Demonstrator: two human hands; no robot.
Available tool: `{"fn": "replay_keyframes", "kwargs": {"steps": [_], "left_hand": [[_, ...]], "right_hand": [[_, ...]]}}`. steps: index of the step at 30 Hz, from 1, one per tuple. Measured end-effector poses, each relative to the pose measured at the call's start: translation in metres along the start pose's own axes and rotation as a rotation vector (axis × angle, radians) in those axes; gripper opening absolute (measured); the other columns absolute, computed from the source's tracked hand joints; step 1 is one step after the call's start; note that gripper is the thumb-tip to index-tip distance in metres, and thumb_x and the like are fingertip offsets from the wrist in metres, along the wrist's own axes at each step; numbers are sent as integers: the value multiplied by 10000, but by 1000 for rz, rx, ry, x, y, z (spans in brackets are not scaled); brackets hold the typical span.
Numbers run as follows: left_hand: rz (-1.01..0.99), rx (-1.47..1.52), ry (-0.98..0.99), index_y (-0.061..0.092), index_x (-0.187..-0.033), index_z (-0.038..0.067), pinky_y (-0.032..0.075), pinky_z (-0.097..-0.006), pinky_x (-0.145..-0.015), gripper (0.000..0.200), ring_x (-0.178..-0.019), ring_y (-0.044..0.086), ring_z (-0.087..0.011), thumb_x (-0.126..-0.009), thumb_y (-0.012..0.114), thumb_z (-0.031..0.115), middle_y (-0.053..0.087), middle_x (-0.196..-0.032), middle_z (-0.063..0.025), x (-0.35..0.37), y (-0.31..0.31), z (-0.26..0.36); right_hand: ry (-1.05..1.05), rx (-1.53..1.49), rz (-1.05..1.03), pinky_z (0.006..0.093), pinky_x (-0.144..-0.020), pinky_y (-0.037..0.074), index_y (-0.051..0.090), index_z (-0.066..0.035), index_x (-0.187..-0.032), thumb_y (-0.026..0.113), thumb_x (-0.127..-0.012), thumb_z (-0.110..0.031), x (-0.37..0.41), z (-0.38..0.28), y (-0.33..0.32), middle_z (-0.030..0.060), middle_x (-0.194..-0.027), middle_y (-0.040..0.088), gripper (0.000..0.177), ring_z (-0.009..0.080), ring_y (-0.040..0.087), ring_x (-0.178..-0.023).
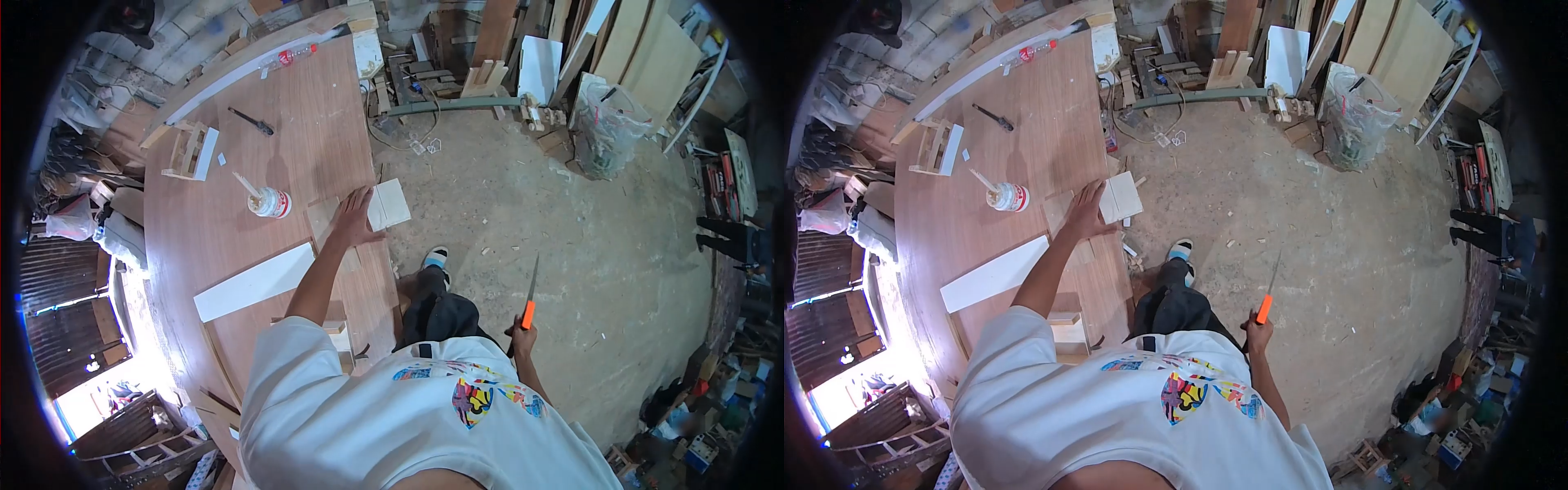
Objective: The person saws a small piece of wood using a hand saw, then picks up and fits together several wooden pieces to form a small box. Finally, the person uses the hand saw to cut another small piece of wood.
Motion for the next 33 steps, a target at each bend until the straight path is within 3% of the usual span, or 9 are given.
{"fn": "replay_keyframes", "kwargs": {"steps": [1,4,6,14,17,20,22,26,33], "left_hand": [[-54,-71,56,218,-1464,27,203,-454,-1143,1199,-1389,243,-315,-559,808,546,278,-1473,-155,1,6,3],[-57,-89,78,262,-1438,21,234,-461,-1120,1176,-1354,292,-320,-528,827,506,322,-1436,-168,-6,6,2],[-54,-58,103,272,-1422,24,251,-466,-1102,1178,-1326,318,-328,-501,836,493,353,-1400,-176,-17,2,8],[-39,-87,183,293,-1363,61,310,-456,-1030,1172,-1225,404,-349,-415,868,440,448,-1252,-193,-36,-13,52],[-251,-185,178,314,-1346,70,317,-447,-1027,1147,-1221,412,-342,-407,880,406,447,-1260,-194,-34,15,43],[-220,-112,203,312,-1343,70,326,-442,-1025,1133,-1237,407,-335,-417,887,381,449,-1265,-188,-34,11,47],[-88,10,235,309,-1337,70,336,-451,-1031,1127,-1237,422,-341,-416,895,350,460,-1259,-175,-36,-3,53],[-190,20,116,304,-1333,70,338,-462,-1045,1133,-1233,437,-347,-405,902,324,452,-1281,-164,-23,10,25],[-89,42,138,272,-1368,95,332,-462,-1060,1215,-1268,417,-345,-364,925,298,425,-1352,-154,-8,11,12]], "right_hand": [[47,-34,46,342,-486,515,568,13,-728,608,-931,-294,0,12,-8,111,-551,593,370,190,615,-496],[241,-320,127,322,-496,538,574,18,-730,611,-930,-269,-3,49,-21,92,-548,585,352,183,618,-500],[263,-341,159,337,-481,550,563,17,-726,608,-931,-272,-1,58,-22,103,-554,584,357,199,620,-495],[278,-253,104,337,-473,550,552,8,-717,639,-914,-278,6,75,-7,103,-542,582,358,204,617,-472],[259,-301,87,343,-472,551,556,16,-721,644,-910,-275,8,64,3,106,-538,584,358,205,620,-471],[248,-218,29,342,-472,549,561,20,-725,649,-906,-273,6,63,13,105,-544,588,355,200,624,-477],[221,-203,12,333,-480,543,566,10,-712,649,-903,-265,8,57,15,99,-546,592,345,191,628,-487],[169,-164,-27,322,-482,526,583,9,-730,656,-891,-262,10,49,22,95,-556,604,323,186,628,-490],[208,-76,-117,321,-481,503,589,11,-769,664,-882,-249,15,52,27,85,-566,601,293,174,607,-484]]}}
Point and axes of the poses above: each hand's wrist, its own x-axis away from the middle knuckle, its own y-axis out of the palm, z = x × y, the point moved 10 cm from there along -x, towards the middle knuckle
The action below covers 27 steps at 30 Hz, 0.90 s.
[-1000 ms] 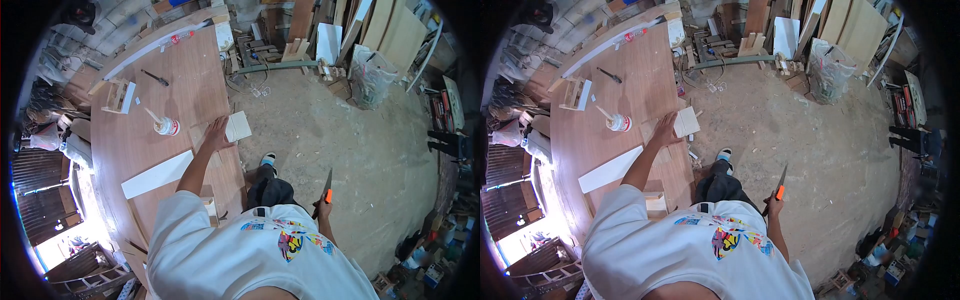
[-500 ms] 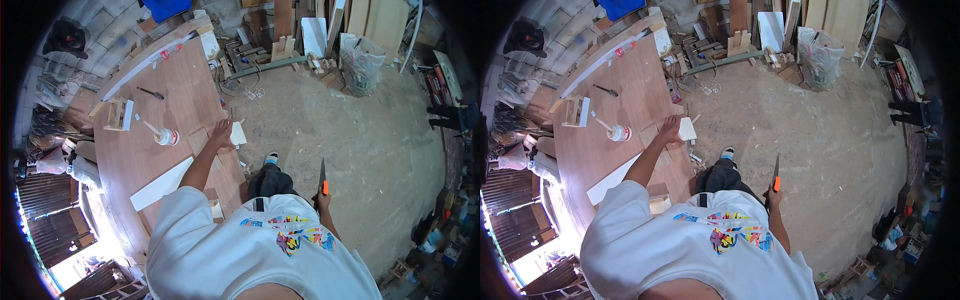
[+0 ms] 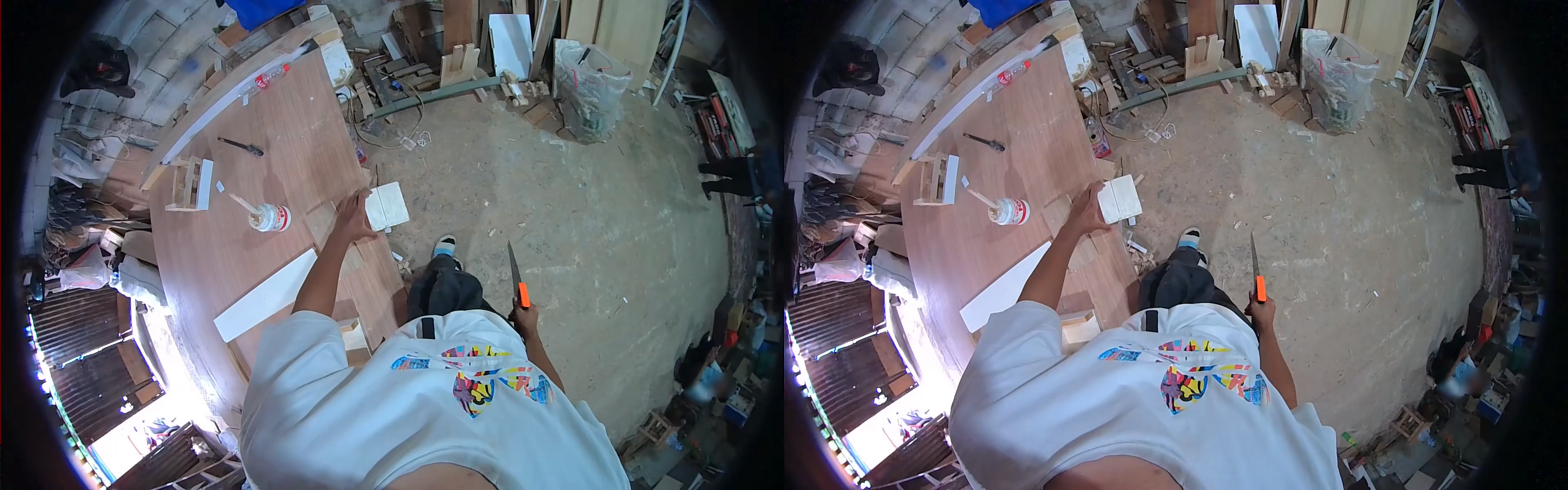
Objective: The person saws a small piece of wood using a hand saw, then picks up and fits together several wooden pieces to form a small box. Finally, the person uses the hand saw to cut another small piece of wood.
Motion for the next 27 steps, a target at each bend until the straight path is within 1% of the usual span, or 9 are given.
{"fn": "replay_keyframes", "kwargs": {"steps": [11,13,14,16,17,19,23,25,27], "left_hand": [[17,13,-94,248,-1395,95,278,-445,-1116,1250,-1332,358,-338,-380,931,355,380,-1415,-157,19,0,-15],[-28,79,-156,303,-1377,81,227,-464,-1142,1093,-1362,300,-337,-506,903,356,369,-1420,-162,19,3,-19],[-25,83,-159,303,-1377,81,227,-464,-1142,1093,-1362,300,-337,-506,903,356,369,-1420,-162,17,3,-17],[157,57,-190,414,-1314,73,275,-440,-1115,721,-1341,346,-327,-729,782,278,388,-1424,-143,17,-3,-22],[160,60,-194,414,-1314,73,275,-440,-1115,721,-1341,346,-327,-729,782,278,388,-1424,-143,17,2,-24],[262,129,-244,512,-1216,60,275,-467,-1102,370,-1296,375,-359,-883,619,182,448,-1347,-185,20,3,-33],[371,313,-336,538,-1167,57,325,-467,-1055,281,-1218,444,-355,-896,583,120,511,-1261,-182,10,19,-49],[518,493,-479,550,-1154,37,365,-451,-1016,273,-1162,485,-343,-884,569,77,550,-1167,-184,13,9,-45],[594,439,-468,560,-1144,39,375,-437,-1009,272,-1167,479,-338,-872,557,50,544,-1169,-177,13,6,-38]], "right_hand": [[58,76,-43,309,-469,465,590,7,-751,653,-890,-262,7,-7,8,80,-559,588,309,161,581,-480],[43,101,-53,312,-473,464,593,7,-746,652,-890,-279,6,-11,9,78,-559,589,325,160,582,-483],[31,159,-52,312,-478,461,594,7,-740,653,-888,-293,7,-13,9,77,-560,591,340,160,582,-488],[18,223,-52,313,-483,459,596,8,-733,653,-887,-306,11,-20,10,77,-560,592,354,159,583,-492],[9,226,-58,314,-487,457,594,8,-731,655,-884,-309,12,-23,11,76,-563,592,358,160,583,-495],[-1,232,-63,315,-490,455,592,9,-728,658,-882,-312,13,-26,12,76,-565,593,362,160,584,-498],[1,243,-91,318,-490,455,591,3,-729,667,-875,-315,12,-29,18,60,-554,566,358,157,574,-498],[-7,246,-105,318,-492,457,591,1,-731,672,-872,-316,8,-32,22,52,-551,556,356,154,569,-497],[-23,265,-134,322,-435,440,577,27,-801,651,-888,-310,3,-35,29,45,-626,562,355,140,548,-508]]}}
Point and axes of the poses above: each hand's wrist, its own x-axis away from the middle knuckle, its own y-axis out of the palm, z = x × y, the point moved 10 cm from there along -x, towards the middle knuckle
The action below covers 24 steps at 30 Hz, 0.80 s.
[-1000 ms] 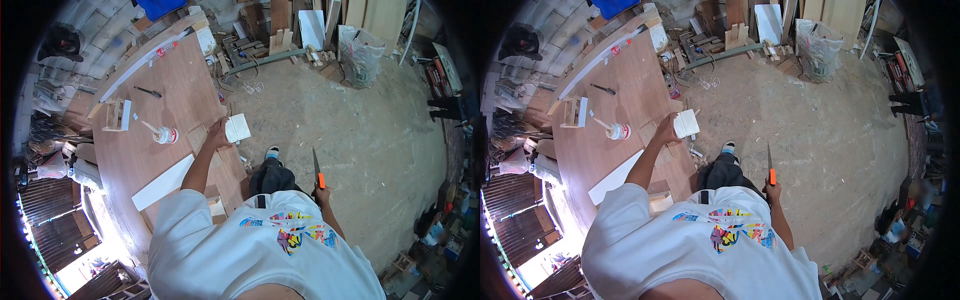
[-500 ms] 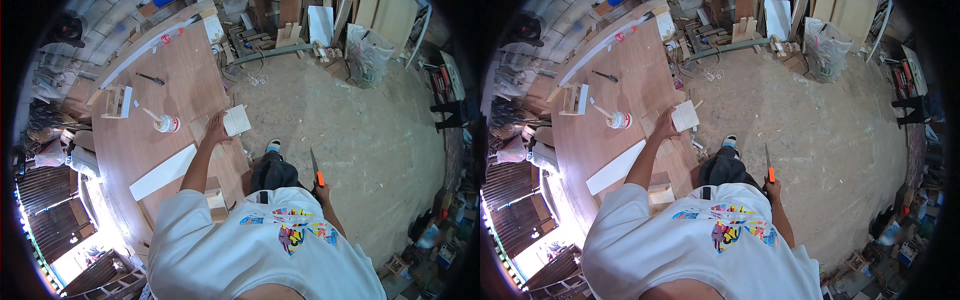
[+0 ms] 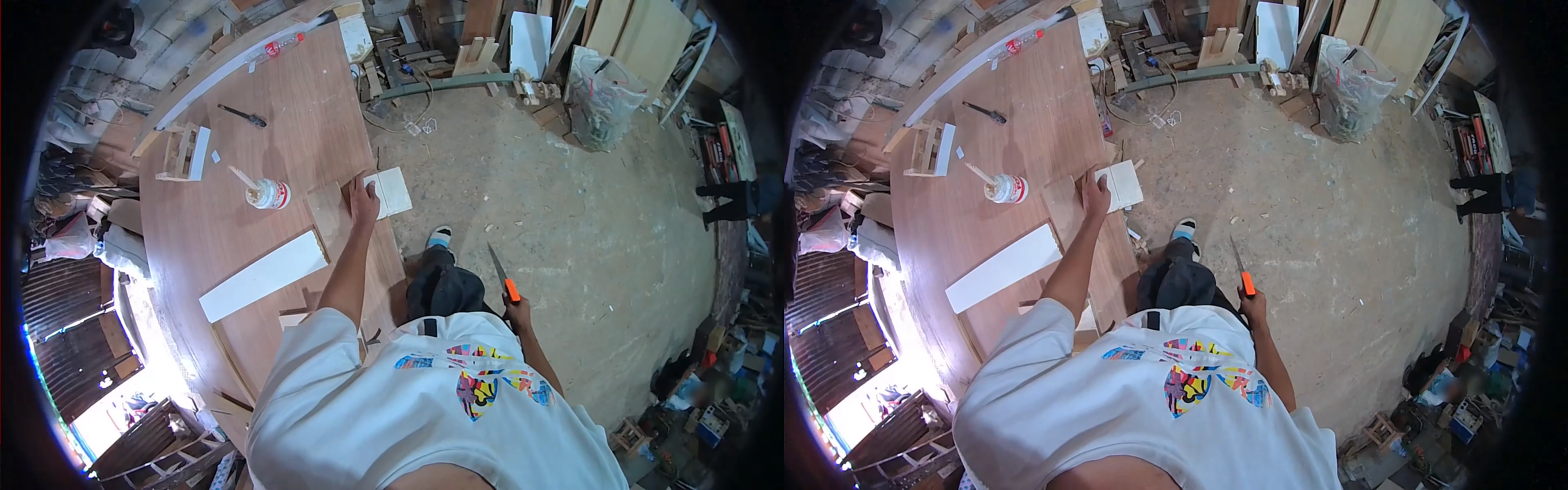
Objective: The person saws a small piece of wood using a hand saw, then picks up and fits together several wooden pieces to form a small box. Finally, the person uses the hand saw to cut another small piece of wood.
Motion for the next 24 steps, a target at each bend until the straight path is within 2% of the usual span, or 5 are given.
{"fn": "replay_keyframes", "kwargs": {"steps": [3,9,17,22,24], "left_hand": [[117,-96,63,576,-1133,46,385,-426,-1003,284,-1179,465,-330,-854,540,15,532,-1175,-161,1,-1,0],[166,-212,99,603,-1083,66,389,-447,-957,266,-1102,490,-336,-839,519,3,540,-1106,-135,-1,-1,8],[174,-150,140,641,-981,36,405,-437,-876,144,-1004,522,-324,-896,566,126,577,-1023,-113,-9,1,12],[260,-158,70,644,-956,33,397,-441,-874,152,-1017,508,-321,-902,552,141,572,-1028,-119,-6,1,9],[224,-161,84,639,-967,34,394,-442,-877,161,-1020,504,-325,-908,538,144,569,-1033,-120,-8,5,10]], "right_hand": [[-198,-79,35,301,-401,454,555,11,-944,653,-885,-270,-12,-28,4,36,-655,556,304,135,536,-483],[-102,-233,-135,279,-357,417,496,-43,-1118,627,-890,-164,14,-137,35,25,-612,518,289,116,514,-441],[-274,-149,-150,283,-440,372,525,-47,-994,616,-869,-104,84,-287,42,23,-637,481,165,118,500,-486],[-625,-145,-128,327,-605,467,519,-19,-986,600,-836,-34,136,-370,40,126,-706,585,171,206,606,-650],[-601,-126,-142,346,-674,482,512,-2,-993,587,-829,-15,153,-385,40,162,-754,613,181,242,628,-711]]}}
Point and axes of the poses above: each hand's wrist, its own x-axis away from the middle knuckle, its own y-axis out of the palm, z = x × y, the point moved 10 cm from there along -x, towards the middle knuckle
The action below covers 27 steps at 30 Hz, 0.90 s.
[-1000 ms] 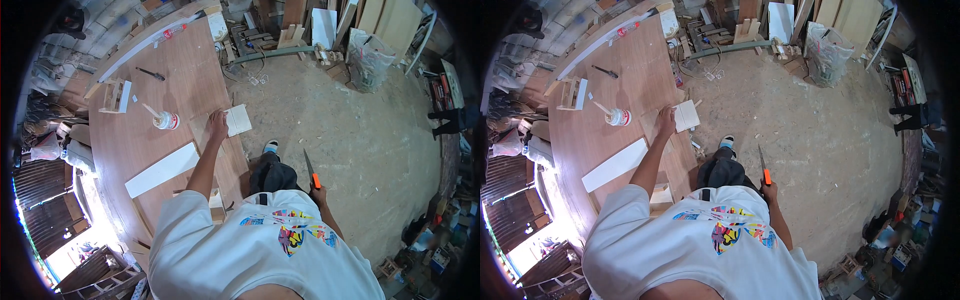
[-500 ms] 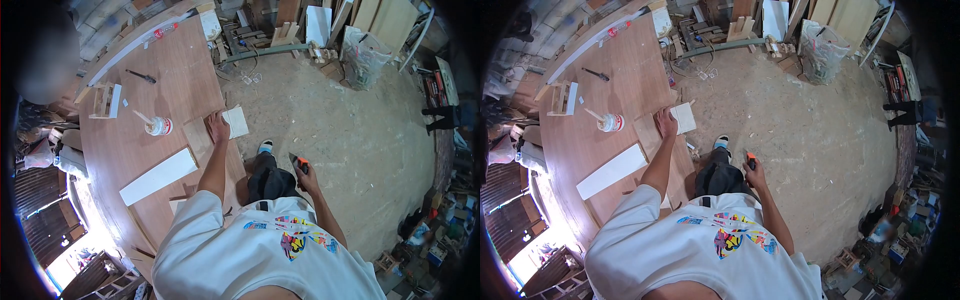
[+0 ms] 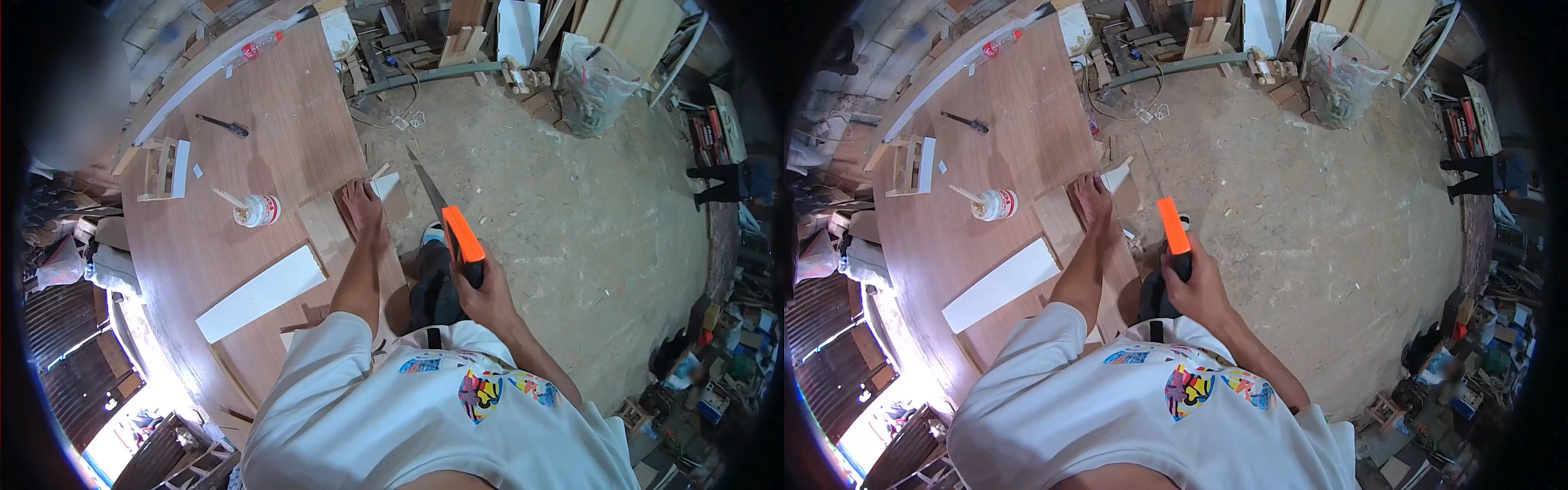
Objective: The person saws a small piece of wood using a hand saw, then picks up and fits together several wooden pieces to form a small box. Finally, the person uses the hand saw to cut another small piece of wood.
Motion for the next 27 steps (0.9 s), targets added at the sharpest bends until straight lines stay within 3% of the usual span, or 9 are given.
{"fn": "replay_keyframes", "kwargs": {"steps": [4,8,11,15,17,27], "left_hand": [[-72,1,37,624,-1016,44,392,-446,-876,187,-1023,500,-338,-919,507,153,562,-1047,-126,2,11,0],[-29,-39,8,619,-1036,55,387,-461,-872,197,-1028,497,-348,-916,507,163,562,-1059,-128,1,6,0],[-48,-88,-48,614,-998,71,365,-456,-901,155,-1026,509,-316,-905,525,156,546,-1068,-121,1,12,-13],[-25,-67,-59,603,-1058,73,380,-481,-852,207,-1027,514,-342,-897,536,184,562,-1075,-123,5,18,-31],[-40,-56,-83,594,-1046,71,382,-479,-848,197,-1021,519,-341,-896,538,186,561,-1066,-126,8,27,-43],[-5,-63,-112,561,-955,56,376,-480,-839,141,-1022,512,-346,-893,531,178,552,-1030,-141,11,33,-53]], "right_hand": [[-60,-44,-38,335,-654,475,496,1,-1008,579,-826,6,10,-20,12,149,-754,603,200,220,617,-688],[47,-71,-145,321,-680,477,480,-4,-1005,578,-825,13,17,-32,24,126,-737,573,206,190,599,-705],[-15,-84,-166,326,-718,479,472,-9,-991,572,-818,16,18,-50,30,149,-810,591,201,229,618,-747],[13,-152,-190,335,-726,481,467,-8,-984,573,-809,19,15,-54,39,159,-824,602,206,280,630,-761],[52,-208,-238,280,-699,439,488,0,-1018,566,-837,51,15,-53,47,71,-830,511,204,109,505,-791],[171,-186,-290,298,-709,478,455,-3,-1035,563,-816,44,21,-57,62,118,-848,580,248,163,604,-778]]}}
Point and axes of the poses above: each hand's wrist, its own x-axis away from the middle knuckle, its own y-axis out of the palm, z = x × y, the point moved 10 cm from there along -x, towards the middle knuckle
